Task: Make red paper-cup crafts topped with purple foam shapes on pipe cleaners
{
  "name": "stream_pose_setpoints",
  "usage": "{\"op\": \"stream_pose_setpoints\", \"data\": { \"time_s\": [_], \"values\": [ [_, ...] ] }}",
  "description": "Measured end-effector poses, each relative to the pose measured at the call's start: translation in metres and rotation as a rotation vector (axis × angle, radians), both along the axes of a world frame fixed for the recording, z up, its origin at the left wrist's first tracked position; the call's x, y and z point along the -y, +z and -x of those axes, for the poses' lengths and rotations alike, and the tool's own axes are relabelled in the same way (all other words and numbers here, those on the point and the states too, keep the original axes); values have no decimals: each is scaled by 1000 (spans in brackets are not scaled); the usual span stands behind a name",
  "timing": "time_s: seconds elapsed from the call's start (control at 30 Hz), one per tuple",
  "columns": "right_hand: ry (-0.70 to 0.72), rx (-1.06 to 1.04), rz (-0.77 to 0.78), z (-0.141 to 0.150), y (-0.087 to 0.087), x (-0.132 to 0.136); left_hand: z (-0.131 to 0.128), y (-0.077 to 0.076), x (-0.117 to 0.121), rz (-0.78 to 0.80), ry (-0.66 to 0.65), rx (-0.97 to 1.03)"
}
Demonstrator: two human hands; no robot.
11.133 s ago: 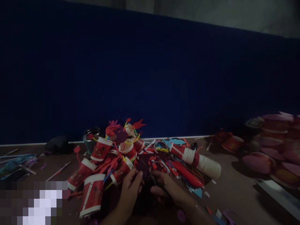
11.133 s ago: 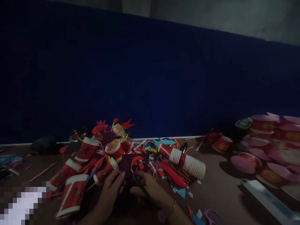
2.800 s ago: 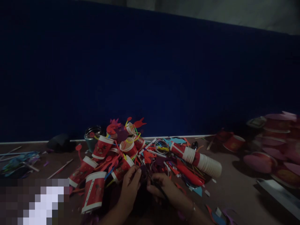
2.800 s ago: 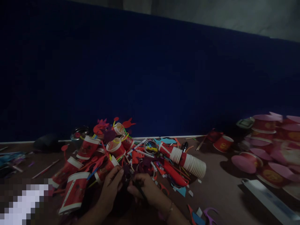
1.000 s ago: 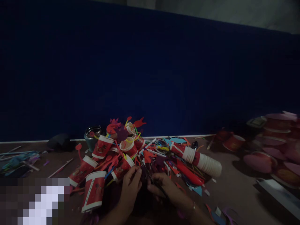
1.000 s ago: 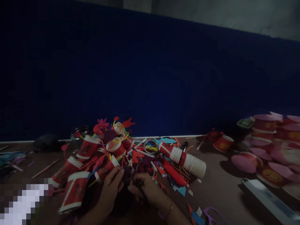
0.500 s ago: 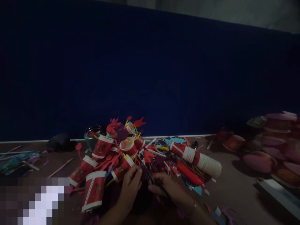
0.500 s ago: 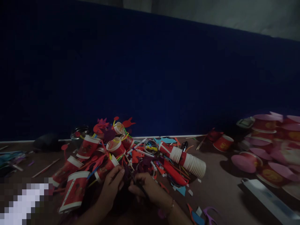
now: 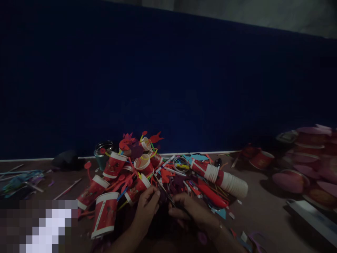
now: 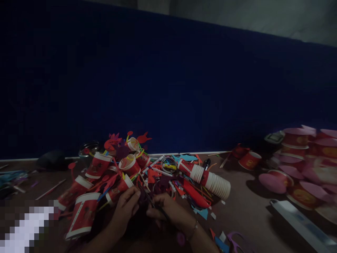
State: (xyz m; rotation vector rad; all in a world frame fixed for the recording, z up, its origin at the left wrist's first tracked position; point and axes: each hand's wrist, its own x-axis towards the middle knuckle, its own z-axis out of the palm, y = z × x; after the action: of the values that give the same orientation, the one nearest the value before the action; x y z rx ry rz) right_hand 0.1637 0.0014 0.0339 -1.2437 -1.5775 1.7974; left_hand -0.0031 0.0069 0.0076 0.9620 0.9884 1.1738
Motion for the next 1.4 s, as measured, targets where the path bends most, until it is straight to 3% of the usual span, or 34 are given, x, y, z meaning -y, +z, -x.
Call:
{"op": "stream_pose_setpoints", "data": {
  "time_s": [0.3,0.47,0.6,0.7,0.8,0.97,1.07,1.2,1.3,1.4],
  "values": [
    [59,-6,34,-8,-11,-5,0,3,2,66,-10,-5],
    [-47,-1,-16,-11,-6,-12,1,0,0,-23,-33,-110],
    [-417,109,-300,-16,-8,-23,-1,0,4,-334,-81,-385],
    [-616,421,-601,-21,-19,-29,-4,1,13,-546,-236,-616],
    [-577,691,-766,-23,-28,-30,-6,1,21,-630,-377,-825],
    [-508,910,-868,-18,-30,-29,-8,1,27,-568,-412,-1052],
    [-509,942,-875,-19,-29,-29,-8,3,28,-532,-388,-1001],
    [-561,896,-923,-23,-29,-29,-9,1,22,-485,-241,-745],
    [-590,717,-1172,-21,-25,-23,-10,-1,13,-253,-132,-448],
    [-429,557,-1475,-14,-19,-13,-10,3,8,22,-10,-72]
  ]
}}
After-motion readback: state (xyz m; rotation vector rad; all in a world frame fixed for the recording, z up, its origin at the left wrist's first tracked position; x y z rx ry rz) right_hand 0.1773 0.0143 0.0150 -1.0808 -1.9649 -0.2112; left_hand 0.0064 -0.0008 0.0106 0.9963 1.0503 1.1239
